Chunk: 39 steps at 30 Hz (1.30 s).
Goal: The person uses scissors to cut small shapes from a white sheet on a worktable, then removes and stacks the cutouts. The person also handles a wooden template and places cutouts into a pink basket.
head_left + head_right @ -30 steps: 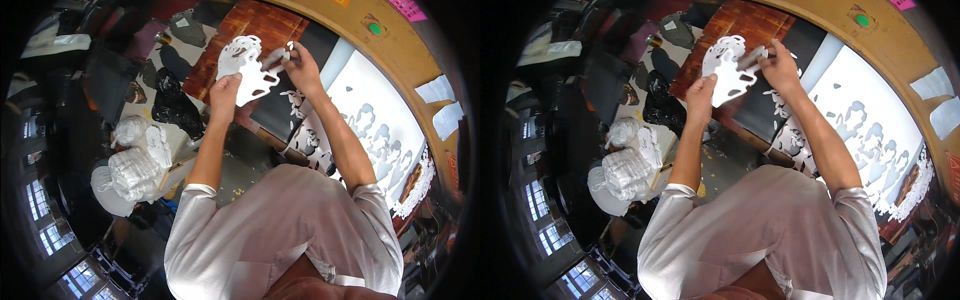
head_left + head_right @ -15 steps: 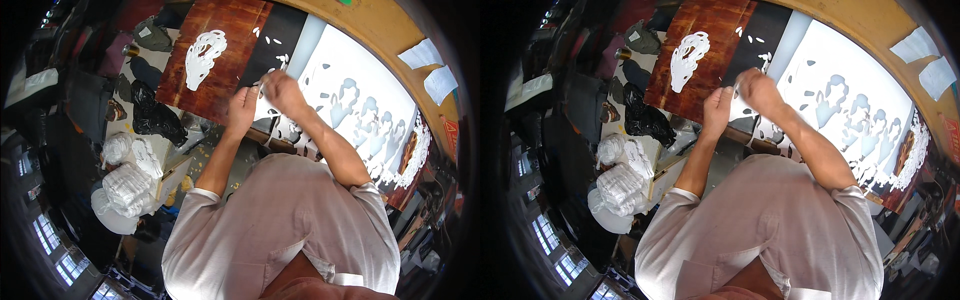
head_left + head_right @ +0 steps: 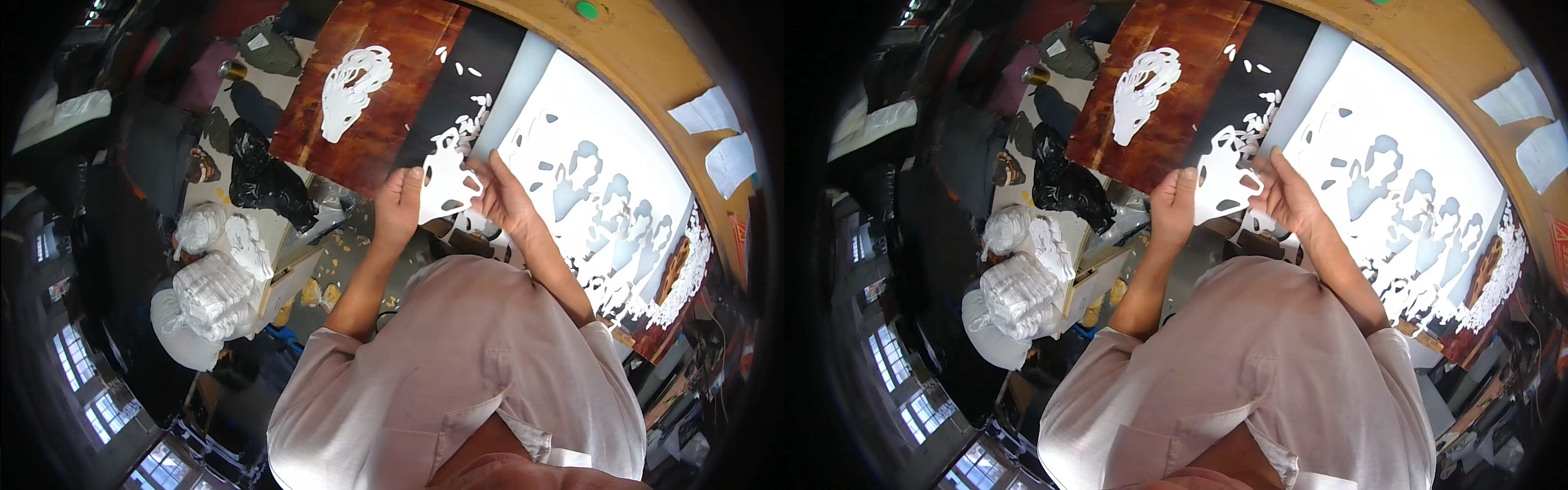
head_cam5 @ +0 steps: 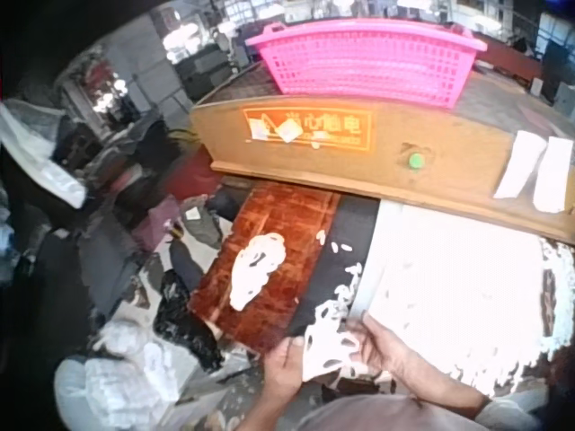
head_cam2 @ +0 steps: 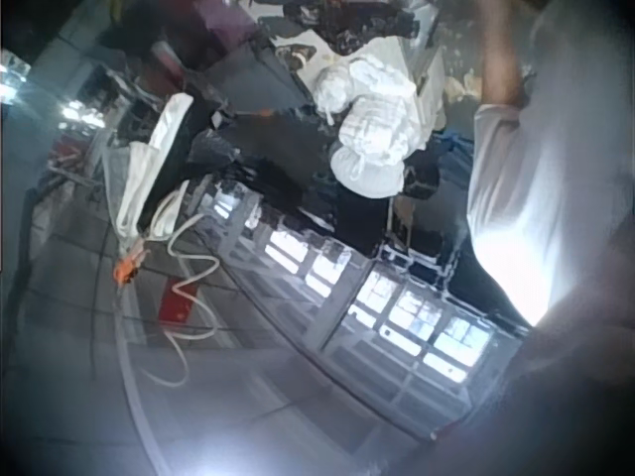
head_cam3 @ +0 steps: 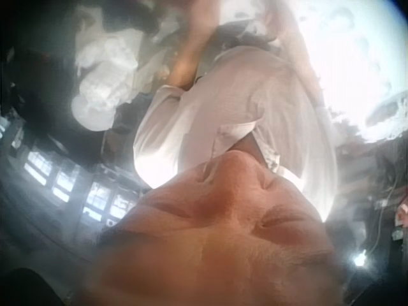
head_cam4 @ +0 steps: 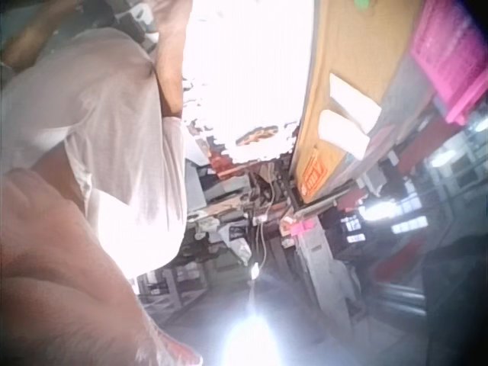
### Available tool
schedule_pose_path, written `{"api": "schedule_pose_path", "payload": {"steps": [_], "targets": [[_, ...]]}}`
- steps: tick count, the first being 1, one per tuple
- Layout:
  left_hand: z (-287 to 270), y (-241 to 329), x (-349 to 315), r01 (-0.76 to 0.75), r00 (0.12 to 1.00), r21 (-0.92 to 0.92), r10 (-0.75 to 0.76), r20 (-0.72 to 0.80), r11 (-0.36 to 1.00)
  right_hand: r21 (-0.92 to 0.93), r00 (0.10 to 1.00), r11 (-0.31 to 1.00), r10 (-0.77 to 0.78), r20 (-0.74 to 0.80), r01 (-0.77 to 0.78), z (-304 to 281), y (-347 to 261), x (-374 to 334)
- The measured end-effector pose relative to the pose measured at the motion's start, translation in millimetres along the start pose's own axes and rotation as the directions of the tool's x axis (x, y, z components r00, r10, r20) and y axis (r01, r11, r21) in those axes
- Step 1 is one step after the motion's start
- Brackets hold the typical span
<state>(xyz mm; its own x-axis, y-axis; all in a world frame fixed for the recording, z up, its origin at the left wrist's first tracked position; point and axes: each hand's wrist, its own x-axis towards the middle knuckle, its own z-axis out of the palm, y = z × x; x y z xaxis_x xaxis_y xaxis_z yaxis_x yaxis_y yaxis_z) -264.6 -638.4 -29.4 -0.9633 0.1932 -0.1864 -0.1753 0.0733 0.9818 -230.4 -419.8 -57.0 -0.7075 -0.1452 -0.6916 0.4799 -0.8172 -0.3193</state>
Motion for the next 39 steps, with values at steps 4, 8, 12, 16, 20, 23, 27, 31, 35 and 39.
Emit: {"api": "schedule_pose_path", "payload": {"steps": [4, 8, 12, 16, 20, 23, 27, 31, 35, 39], "targets": [[-16, 5, 6, -0.084, 0.991, 0.107, 0.095, -0.094, 0.991, -0.254, 0.940, 0.908, -0.340, 0.014, 0.333, 45, -35, 21], [-65, 13, 58, -0.266, 0.917, 0.131, 0.292, -0.271, 0.955, -0.489, 0.803, 0.648, -0.549, 0.231, 0.584, 124, -55, 60], [-123, 14, 130, -0.163, 0.922, 0.441, 0.296, -0.251, 0.883, -0.815, 0.803, 0.289, -0.506, 0.315, 0.502, 170, -66, 119], [-139, -23, 159, 0.007, 0.958, 0.854, 0.240, -0.154, 0.520, -0.851, 0.848, 0.233, -0.386, 0.364, 0.471, 111, -50, 112], [-135, -62, 164, -0.128, 0.961, 0.966, 0.268, 0.065, 0.225, -0.821, 0.919, 0.422, -0.250, 0.303, 0.386, 34, -36, 51], [-137, -69, 176, -0.171, 0.945, 0.957, 0.315, 0.092, 0.235, -0.897, 0.895, 0.283, -0.390, 0.215, 0.339, -14, -31, -12], [-131, -51, 172, -0.129, 0.947, 0.973, 0.316, 0.064, 0.189, -0.937, 0.843, 0.243, -0.530, 0.088, 0.251, -73, -36, -82], [-70, -26, 135, -0.316, 0.882, 0.882, 0.451, 0.137, 0.349, -0.860, 0.756, 0.492, -0.612, -0.231, 0.135, -124, -53, -117], [38, -19, 60, -0.268, 0.932, 0.622, 0.034, 0.360, 0.736, -0.902, 0.675, 0.395, -0.714, -0.184, 0.172, -128, -53, -116], [105, -13, 23, -0.507, 0.860, 0.591, 0.324, 0.393, 0.628, -0.950, 0.624, -0.020, -0.750, 0.221, 0.312, -99, -34, -95]]}}
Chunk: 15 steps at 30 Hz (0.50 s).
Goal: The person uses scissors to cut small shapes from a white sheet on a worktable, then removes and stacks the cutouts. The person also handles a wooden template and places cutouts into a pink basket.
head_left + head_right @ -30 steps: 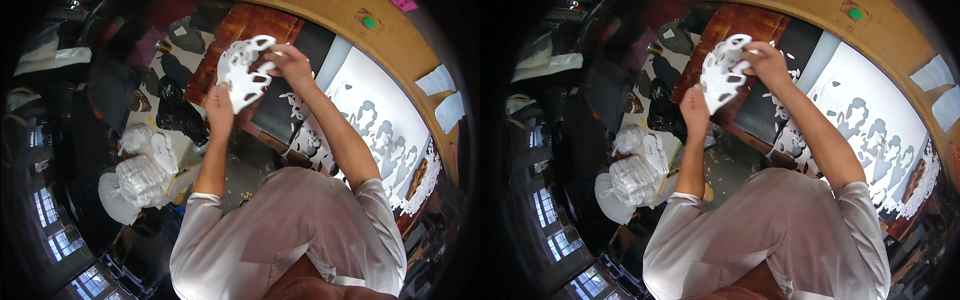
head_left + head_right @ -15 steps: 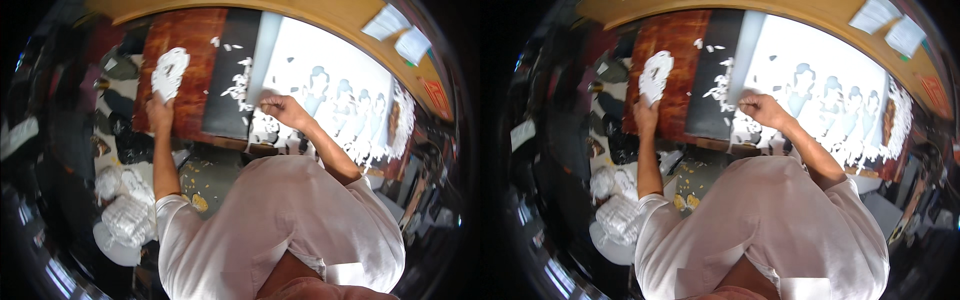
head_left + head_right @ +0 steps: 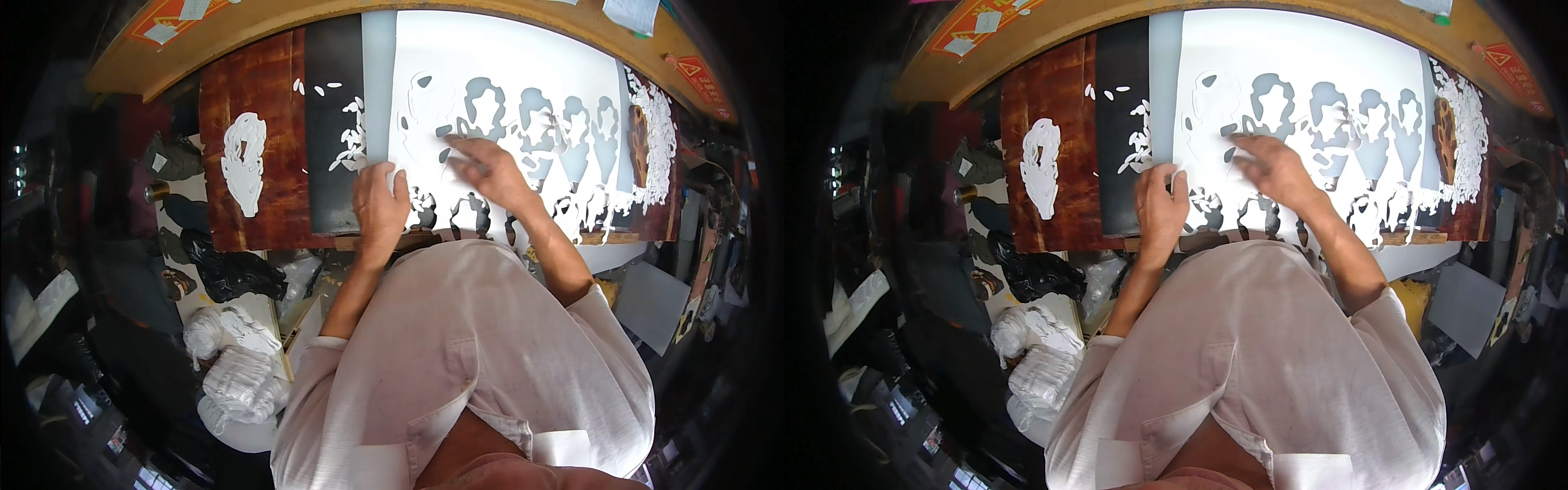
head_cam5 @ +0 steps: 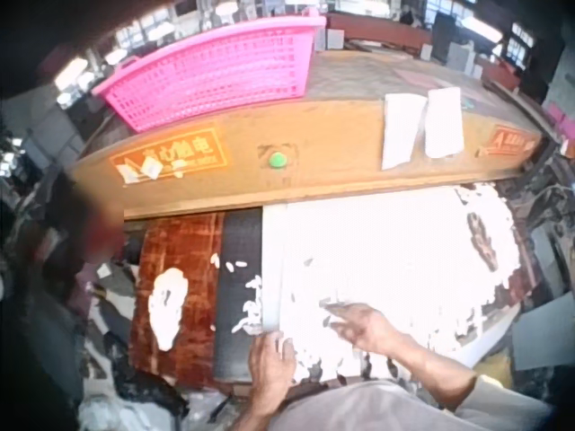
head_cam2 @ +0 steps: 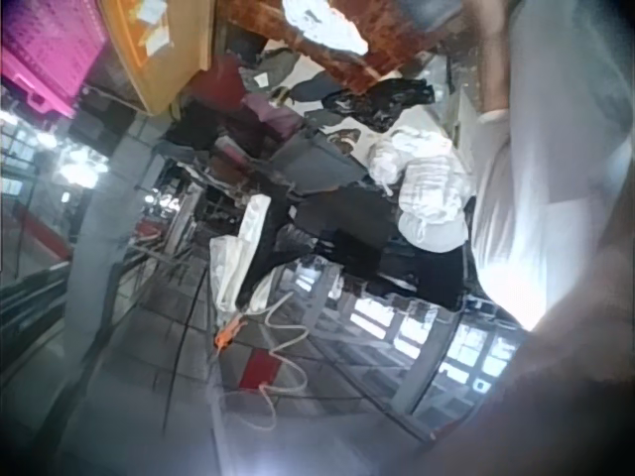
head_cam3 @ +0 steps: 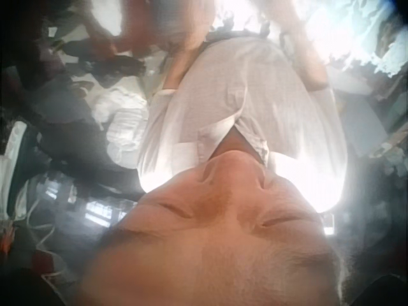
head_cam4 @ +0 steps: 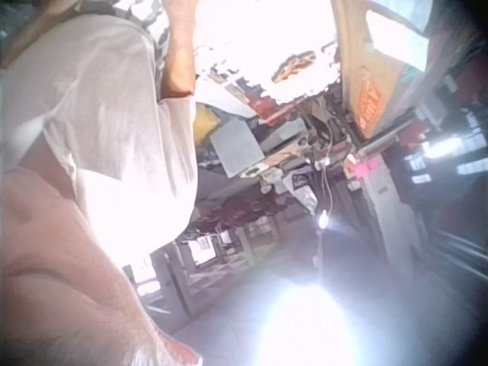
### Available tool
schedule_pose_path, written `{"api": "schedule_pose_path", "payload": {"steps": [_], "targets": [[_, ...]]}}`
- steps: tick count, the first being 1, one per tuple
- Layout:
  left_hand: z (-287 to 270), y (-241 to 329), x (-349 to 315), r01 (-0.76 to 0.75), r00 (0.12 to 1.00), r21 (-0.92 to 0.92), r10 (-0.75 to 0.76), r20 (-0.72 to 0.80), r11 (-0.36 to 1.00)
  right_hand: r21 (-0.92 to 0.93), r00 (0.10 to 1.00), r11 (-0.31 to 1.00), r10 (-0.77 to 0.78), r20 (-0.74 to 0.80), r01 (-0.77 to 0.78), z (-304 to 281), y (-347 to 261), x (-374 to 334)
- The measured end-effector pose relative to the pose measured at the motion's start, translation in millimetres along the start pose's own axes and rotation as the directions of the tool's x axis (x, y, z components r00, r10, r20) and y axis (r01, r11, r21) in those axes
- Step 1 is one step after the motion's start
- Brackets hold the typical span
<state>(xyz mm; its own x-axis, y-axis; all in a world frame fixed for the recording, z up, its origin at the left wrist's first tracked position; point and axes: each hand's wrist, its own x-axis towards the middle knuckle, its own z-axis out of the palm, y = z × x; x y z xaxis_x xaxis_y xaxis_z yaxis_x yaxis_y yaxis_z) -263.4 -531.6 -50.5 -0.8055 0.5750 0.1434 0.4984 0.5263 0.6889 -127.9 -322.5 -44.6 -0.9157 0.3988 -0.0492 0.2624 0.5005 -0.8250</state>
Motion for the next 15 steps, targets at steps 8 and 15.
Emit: {"api": "schedule_pose_path", "payload": {"steps": [8, 15], "targets": [[15, 4, 16, 0.315, 0.920, 0.119, -0.333, 0.205, 0.942, -0.078, 1.000, 0.997, -0.007, 0.021, 0.008, 25, -3, 10], [20, -9, 58, 0.497, 0.741, -0.038, -0.401, 0.538, 0.867, -0.171, 0.990, 0.979, -0.099, 0.096, 0.115, 23, -4, 26]]}}
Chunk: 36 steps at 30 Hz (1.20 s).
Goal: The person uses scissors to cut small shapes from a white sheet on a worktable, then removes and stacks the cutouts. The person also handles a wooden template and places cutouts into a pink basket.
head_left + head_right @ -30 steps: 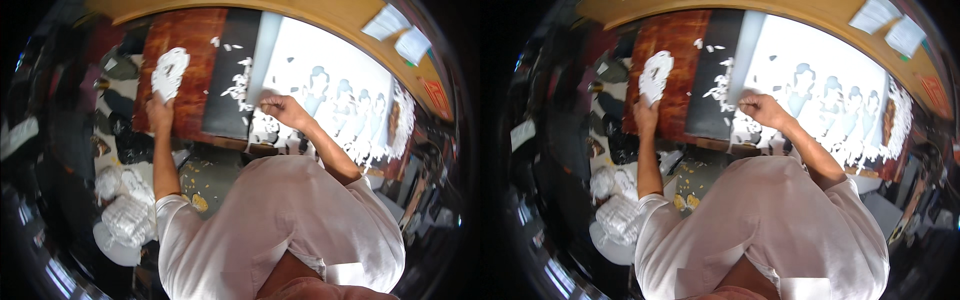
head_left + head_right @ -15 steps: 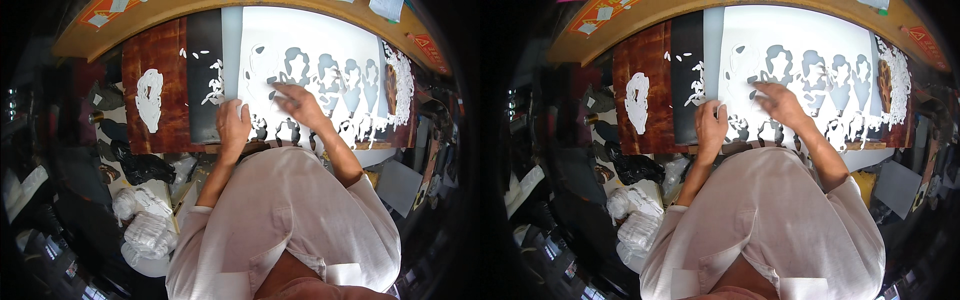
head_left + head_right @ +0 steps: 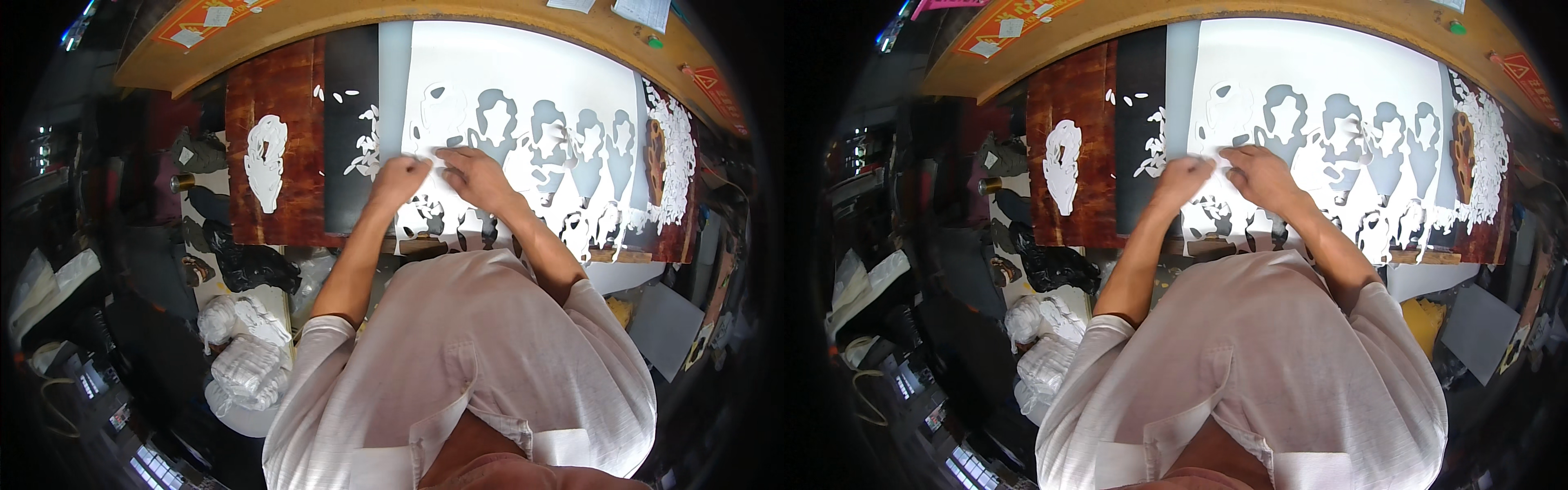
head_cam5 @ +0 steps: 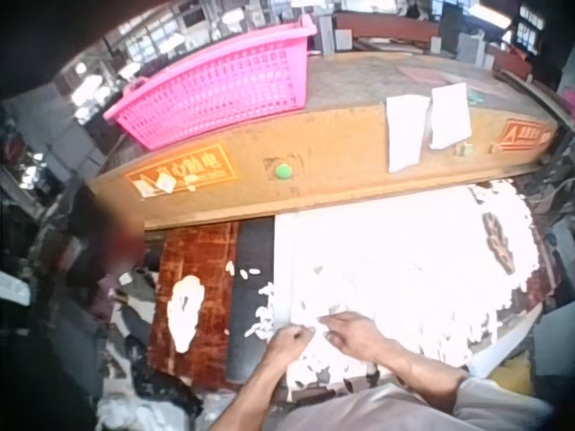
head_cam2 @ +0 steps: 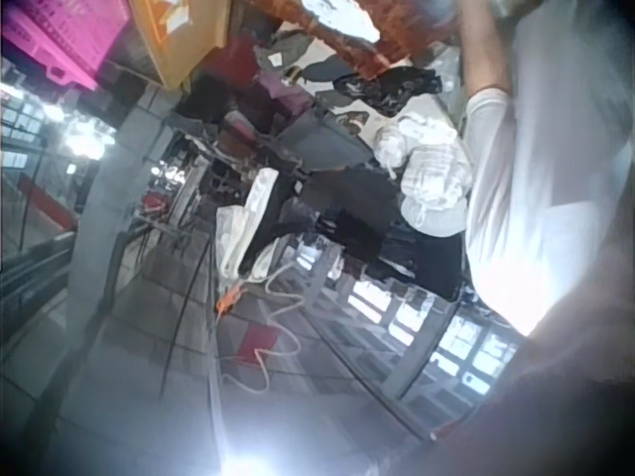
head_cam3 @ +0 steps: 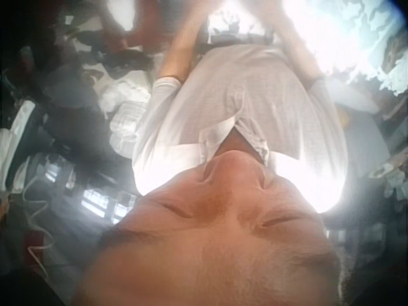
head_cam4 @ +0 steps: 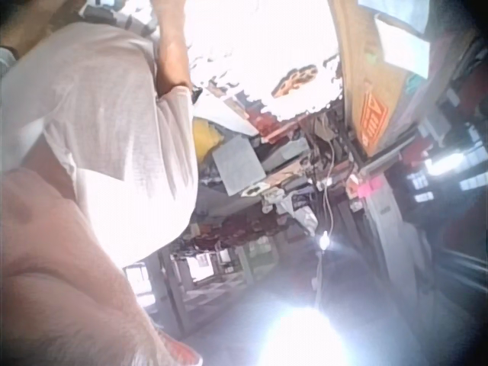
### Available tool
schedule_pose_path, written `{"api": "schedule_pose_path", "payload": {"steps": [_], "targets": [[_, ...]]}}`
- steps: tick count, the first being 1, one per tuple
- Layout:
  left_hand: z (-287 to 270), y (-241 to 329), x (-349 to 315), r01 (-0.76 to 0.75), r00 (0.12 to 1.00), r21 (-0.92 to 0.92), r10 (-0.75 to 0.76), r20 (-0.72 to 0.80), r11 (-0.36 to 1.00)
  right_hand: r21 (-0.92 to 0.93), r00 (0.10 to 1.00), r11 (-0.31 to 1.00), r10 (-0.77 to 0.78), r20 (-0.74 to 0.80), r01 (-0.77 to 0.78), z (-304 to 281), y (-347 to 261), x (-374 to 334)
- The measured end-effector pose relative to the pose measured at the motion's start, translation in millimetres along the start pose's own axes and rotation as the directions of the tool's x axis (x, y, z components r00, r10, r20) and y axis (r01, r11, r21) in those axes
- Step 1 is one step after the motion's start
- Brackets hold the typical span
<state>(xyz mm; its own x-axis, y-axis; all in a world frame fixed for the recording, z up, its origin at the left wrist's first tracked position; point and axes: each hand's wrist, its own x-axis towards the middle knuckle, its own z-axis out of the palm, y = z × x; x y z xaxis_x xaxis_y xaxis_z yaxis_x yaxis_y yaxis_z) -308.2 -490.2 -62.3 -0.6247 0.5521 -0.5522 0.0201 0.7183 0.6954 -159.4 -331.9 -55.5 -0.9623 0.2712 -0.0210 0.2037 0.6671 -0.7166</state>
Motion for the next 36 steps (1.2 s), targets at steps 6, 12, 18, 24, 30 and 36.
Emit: {"api": "schedule_pose_path", "payload": {"steps": [6, 12, 18, 24, 30, 36], "targets": [[34, 7, -14, -0.125, 0.813, 0.461, 0.357, -0.460, 0.879, 0.021, 0.998, 0.999, 0.048, 0.041, -0.049, -1, 7, 9], [14, 14, 6, 0.045, 0.956, 0.110, -0.011, -0.294, 0.993, 0.094, 0.996, 0.992, 0.085, 0.009, -0.085, 1, 6, 5], [-22, 10, 23, 0.069, 0.985, -0.303, -0.016, 0.174, 0.950, 0.244, 0.957, 0.928, 0.254, 0.138, -0.281, -7, 1, 8], [-7, -1, 19, 0.096, 0.958, -0.627, 0.099, 0.268, 0.773, 0.250, 0.995, 0.966, 0.076, -0.066, -0.057, -3, -11, 3], [-5, -8, 24, 0.086, 0.963, -0.647, 0.104, 0.250, 0.758, 0.218, 0.985, 0.971, -0.067, -0.159, 0.101, 9, 2, 7], [-2, 1, 19, 0.048, 0.955, -0.572, 0.130, 0.266, 0.819, 0.326, 0.938, 0.928, 0.262, -0.228, -0.180, 14, -1, 37]]}}
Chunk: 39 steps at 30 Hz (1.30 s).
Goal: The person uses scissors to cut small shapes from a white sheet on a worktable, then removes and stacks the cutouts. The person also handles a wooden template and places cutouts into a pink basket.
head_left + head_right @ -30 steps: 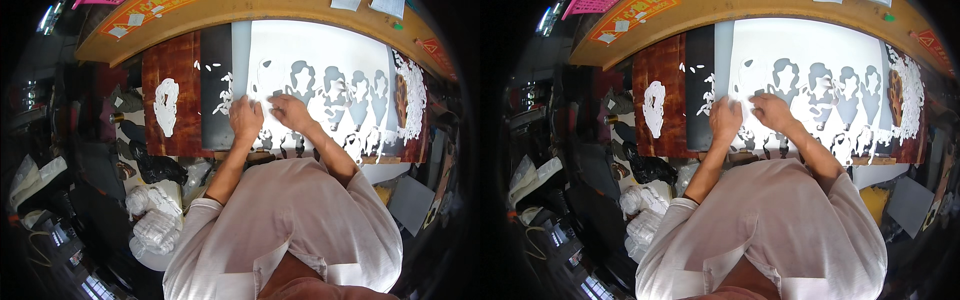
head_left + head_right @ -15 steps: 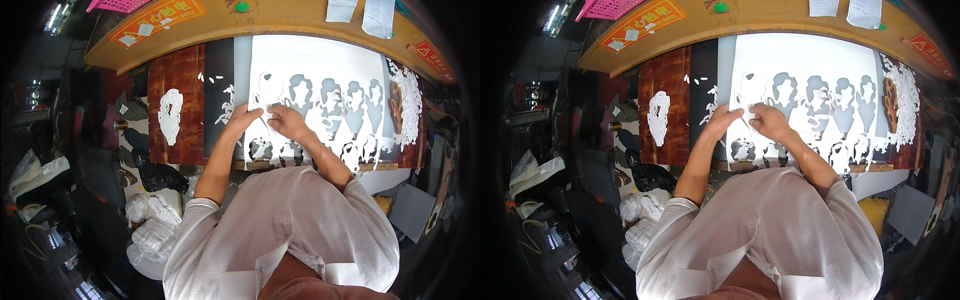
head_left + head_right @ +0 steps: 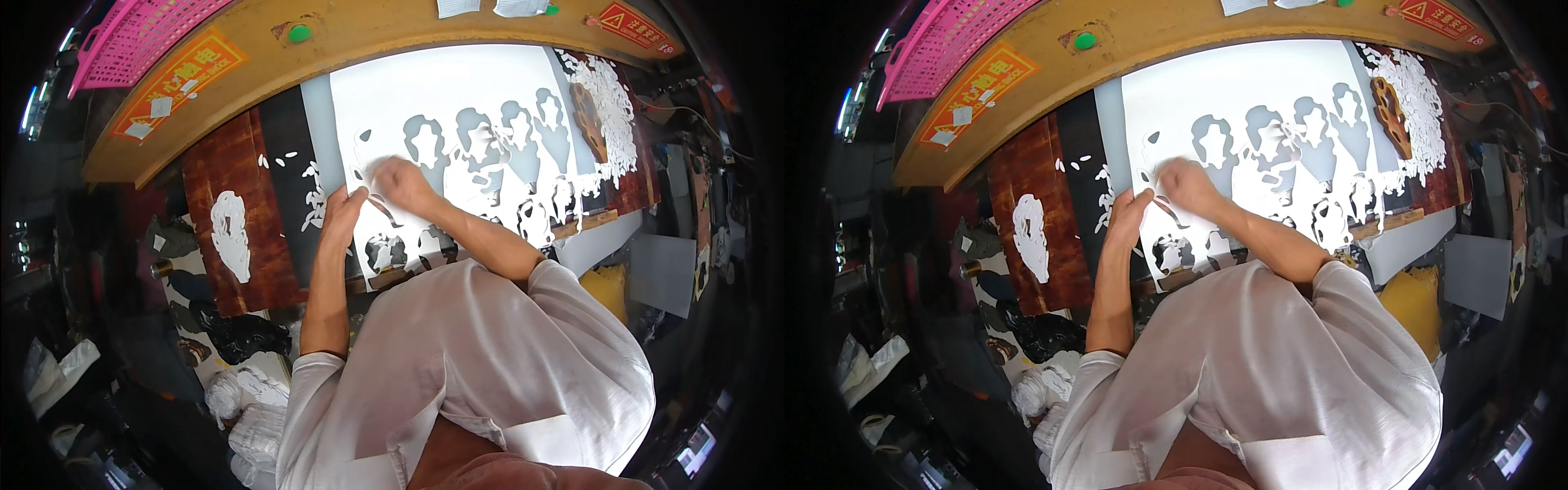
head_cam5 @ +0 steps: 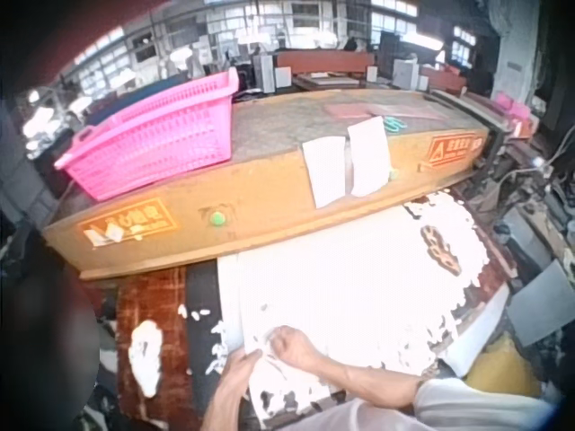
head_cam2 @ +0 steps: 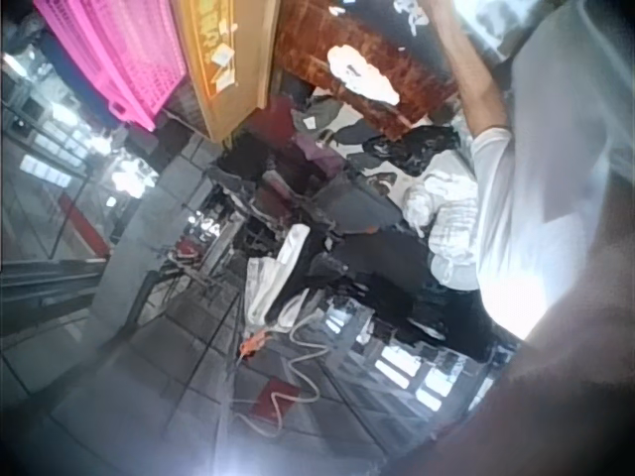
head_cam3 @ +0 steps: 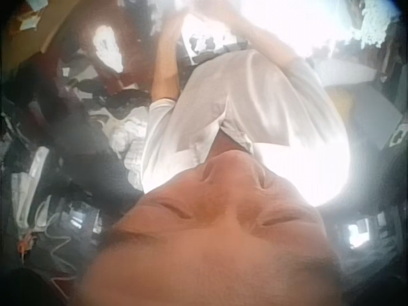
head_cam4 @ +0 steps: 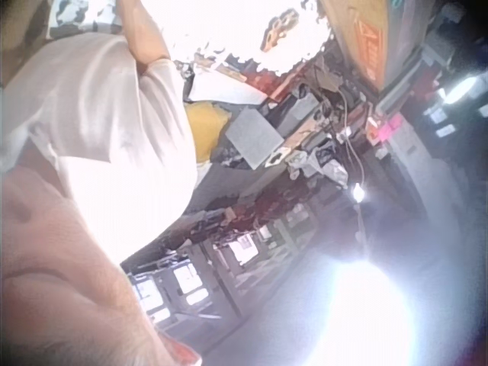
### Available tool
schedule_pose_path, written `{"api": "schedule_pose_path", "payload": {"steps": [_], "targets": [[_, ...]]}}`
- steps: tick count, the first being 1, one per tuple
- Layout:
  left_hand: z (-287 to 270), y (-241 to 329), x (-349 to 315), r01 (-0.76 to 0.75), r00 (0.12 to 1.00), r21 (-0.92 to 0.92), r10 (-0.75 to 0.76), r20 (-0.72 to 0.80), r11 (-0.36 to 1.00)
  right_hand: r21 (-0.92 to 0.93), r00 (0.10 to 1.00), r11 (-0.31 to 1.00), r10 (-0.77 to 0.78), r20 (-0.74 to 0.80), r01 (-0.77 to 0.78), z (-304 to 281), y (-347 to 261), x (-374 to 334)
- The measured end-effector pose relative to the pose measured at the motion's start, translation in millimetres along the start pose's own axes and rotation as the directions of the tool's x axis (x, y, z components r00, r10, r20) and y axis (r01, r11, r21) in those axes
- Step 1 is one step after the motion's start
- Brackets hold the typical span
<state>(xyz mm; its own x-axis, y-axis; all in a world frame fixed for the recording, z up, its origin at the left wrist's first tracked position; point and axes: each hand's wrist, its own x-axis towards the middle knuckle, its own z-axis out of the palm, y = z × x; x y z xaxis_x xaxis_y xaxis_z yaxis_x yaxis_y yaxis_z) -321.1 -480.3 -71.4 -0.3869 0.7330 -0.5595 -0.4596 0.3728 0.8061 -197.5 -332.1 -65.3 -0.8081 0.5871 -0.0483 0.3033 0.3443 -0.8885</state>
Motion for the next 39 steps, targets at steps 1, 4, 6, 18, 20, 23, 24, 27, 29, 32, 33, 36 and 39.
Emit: {"api": "schedule_pose_path", "payload": {"steps": [1, 4, 6, 18, 20, 23, 24, 27, 29, 32, 33, 36, 39], "targets": [[1, -1, -1, 0.009, 0.999, 0.027, -0.008, -0.041, 1.000, 0.121, 0.978, 0.988, 0.119, -0.172, -0.099, -2, -4, 5], [-3, -2, 2, -0.032, 0.989, 0.140, 0.052, -0.142, 0.990, 0.286, 0.934, 0.898, 0.275, 0.229, -0.335, -30, -10, 14], [-13, 3, 11, -0.060, 0.997, 0.016, 0.061, -0.055, 0.998, 0.051, 0.657, 0.970, 0.122, 0.744, -0.238, -51, -10, 5], [-10, 30, 76, -0.123, 0.983, -0.177, 0.095, -0.160, 0.977, -0.219, 0.910, 0.891, -0.414, -0.024, 0.399, 4, 29, 63], [-10, 30, 80, -0.082, 0.988, -0.221, 0.051, -0.145, 0.972, -0.237, 0.879, 0.860, -0.474, -0.047, 0.452, 6, 31, 57], [-8, 33, 87, -0.025, 0.982, -0.142, -0.002, -0.190, 0.989, -0.175, 0.903, 0.901, -0.417, -0.099, 0.397, 7, 16, 44], [-7, 35, 89, 0.010, 0.973, -0.052, -0.022, -0.229, 0.999, -0.165, 0.905, 0.894, -0.424, -0.018, 0.416, 3, 10, 37], [-6, 39, 87, 0.000, 0.972, 0.018, 0.004, -0.235, 1.000, -0.051, 0.805, 0.880, -0.406, 0.431, 0.472, -12, -8, -5], [-10, 39, 80, -0.035, 0.993, -0.038, 0.031, -0.114, 0.999, 0.036, 0.596, 0.899, -0.319, 0.737, 0.437, -35, -9, -34], [-23, 33, 57, 0.167, 0.985, -0.117, -0.159, 0.073, 0.979, -0.140, 0.838, 0.988, 0.018, 0.546, 0.071, -57, -2, -50], [-25, 30, 50, 0.252, 0.963, -0.129, -0.236, 0.128, 0.959, -0.190, 0.904, 0.946, -0.173, 0.391, 0.263, -59, 1, -51], [-24, 23, 38, 0.288, 0.955, -0.326, -0.242, 0.174, 0.900, -0.419, 0.882, 0.794, -0.296, 0.367, 0.441, -48, 2, -41], [-17, 18, 30, 0.216, 0.976, -0.354, -0.205, 0.070, 0.910, -0.481, 0.821, 0.683, -0.335, 0.463, 0.550, -34, -6, -28]]}}
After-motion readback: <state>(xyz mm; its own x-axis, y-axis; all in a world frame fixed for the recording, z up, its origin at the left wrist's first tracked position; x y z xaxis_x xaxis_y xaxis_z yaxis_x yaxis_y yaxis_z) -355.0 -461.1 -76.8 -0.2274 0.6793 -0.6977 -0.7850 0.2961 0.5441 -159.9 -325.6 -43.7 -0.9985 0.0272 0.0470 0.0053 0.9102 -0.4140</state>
